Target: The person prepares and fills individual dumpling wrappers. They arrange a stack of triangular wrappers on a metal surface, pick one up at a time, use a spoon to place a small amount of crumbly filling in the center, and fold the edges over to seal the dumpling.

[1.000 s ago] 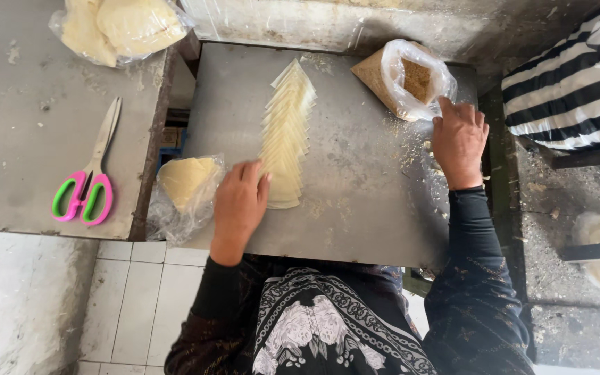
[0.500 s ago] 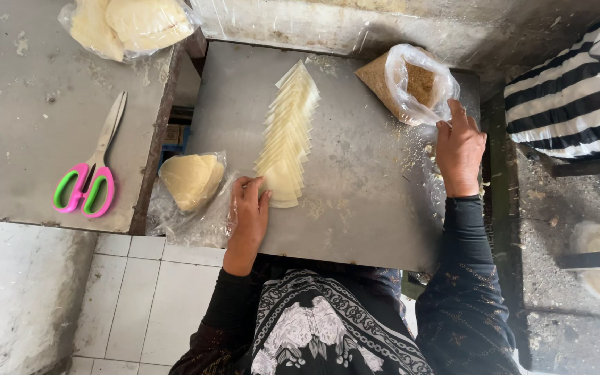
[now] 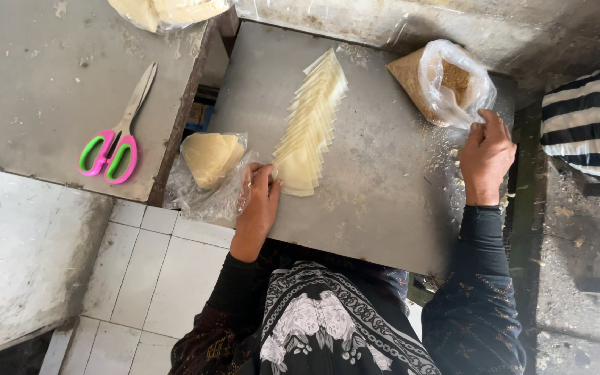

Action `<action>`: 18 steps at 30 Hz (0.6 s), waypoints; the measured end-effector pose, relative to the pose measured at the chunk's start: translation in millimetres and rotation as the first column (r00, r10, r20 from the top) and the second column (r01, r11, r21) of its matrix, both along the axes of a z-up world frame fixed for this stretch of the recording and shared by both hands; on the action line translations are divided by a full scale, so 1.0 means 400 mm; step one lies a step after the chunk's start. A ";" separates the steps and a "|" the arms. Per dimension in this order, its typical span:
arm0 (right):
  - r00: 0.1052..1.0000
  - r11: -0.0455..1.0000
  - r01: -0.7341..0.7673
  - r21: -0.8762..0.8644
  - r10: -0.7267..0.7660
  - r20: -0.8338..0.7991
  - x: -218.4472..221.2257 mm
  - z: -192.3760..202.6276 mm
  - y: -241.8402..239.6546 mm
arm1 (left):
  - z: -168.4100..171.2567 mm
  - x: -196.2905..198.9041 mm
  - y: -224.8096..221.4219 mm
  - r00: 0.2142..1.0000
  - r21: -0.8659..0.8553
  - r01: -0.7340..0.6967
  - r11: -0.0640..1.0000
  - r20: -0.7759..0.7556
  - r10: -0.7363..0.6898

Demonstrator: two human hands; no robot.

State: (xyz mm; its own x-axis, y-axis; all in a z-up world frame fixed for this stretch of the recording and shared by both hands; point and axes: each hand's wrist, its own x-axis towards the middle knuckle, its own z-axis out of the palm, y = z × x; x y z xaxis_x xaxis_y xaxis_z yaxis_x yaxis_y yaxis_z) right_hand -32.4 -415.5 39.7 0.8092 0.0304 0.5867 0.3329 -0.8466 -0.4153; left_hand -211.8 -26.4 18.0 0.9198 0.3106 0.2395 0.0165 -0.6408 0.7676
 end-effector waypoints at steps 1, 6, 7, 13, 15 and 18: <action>0.999 0.997 0.028 -0.073 -0.025 0.037 0.001 0.000 -0.002 | -0.001 0.002 0.001 1.000 -0.004 -0.002 1.000 -0.002 0.002; 0.982 0.960 0.143 -0.241 -0.107 0.154 0.001 -0.018 -0.011 | -0.013 0.005 0.005 0.996 0.129 -0.042 0.991 0.088 0.031; 0.980 0.953 0.161 -0.255 -0.124 0.157 0.004 -0.020 -0.017 | -0.015 0.007 0.004 0.995 0.144 -0.055 0.988 0.087 0.042; 0.988 0.950 0.144 -0.279 -0.123 0.092 0.024 -0.044 -0.030 | -0.016 0.003 -0.002 0.993 0.164 -0.072 0.984 0.105 0.056; 0.988 0.957 0.123 -0.262 -0.094 0.120 0.026 -0.050 -0.028 | -0.010 -0.003 -0.006 0.992 0.128 -0.063 0.990 0.118 0.048; 0.987 0.966 0.100 -0.238 -0.066 0.144 0.024 -0.052 -0.025 | 0.006 -0.009 -0.018 0.975 0.101 -0.012 0.995 0.221 -0.011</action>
State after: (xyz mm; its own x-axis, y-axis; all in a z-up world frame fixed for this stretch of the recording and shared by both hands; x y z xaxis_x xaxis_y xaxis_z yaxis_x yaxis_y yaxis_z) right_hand -22.9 -425.6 19.0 0.7299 0.1221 0.6726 0.2955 -0.9436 -0.1493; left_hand -215.3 -33.8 20.4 0.8407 0.2749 0.4666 -0.1455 -0.7152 0.6836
